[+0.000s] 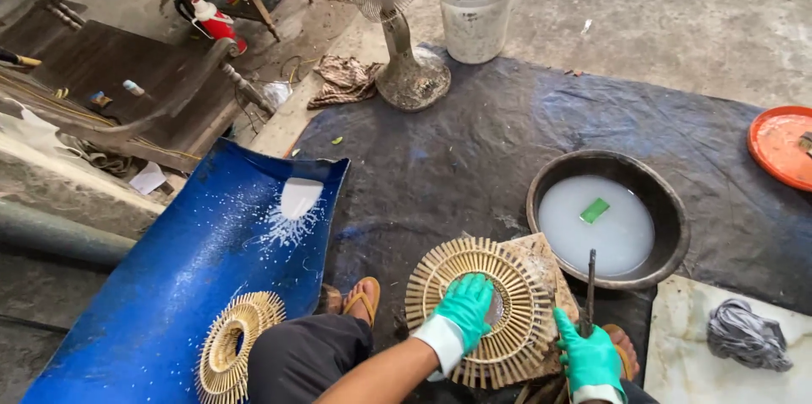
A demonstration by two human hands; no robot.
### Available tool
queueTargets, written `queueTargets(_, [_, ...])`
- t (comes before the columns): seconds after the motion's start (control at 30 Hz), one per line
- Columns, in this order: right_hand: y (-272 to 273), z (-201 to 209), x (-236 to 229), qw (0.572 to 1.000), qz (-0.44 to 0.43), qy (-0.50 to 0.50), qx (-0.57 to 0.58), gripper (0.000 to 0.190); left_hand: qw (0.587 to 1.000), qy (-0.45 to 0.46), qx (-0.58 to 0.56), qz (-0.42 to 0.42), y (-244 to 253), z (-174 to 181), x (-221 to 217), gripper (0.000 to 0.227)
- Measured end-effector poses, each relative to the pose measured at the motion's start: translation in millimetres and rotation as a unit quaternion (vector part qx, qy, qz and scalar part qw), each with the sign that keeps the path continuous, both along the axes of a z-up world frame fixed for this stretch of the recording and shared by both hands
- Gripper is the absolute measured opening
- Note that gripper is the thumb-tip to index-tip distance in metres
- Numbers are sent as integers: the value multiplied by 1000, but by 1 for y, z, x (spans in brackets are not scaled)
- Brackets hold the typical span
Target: Trimming and assembling circular bamboo decorative pieces using a hand knife and manual force.
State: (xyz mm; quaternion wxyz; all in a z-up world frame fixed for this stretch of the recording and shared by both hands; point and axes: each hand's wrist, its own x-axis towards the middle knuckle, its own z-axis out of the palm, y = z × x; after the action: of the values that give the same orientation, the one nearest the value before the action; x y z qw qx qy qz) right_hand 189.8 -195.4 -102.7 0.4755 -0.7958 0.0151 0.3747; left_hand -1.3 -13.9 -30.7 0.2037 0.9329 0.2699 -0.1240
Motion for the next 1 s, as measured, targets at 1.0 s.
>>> queueTargets(1.0, [7, 80, -55, 997, 2, 71, -2, 59, 992, -121, -3, -35, -6, -24, -34, 84])
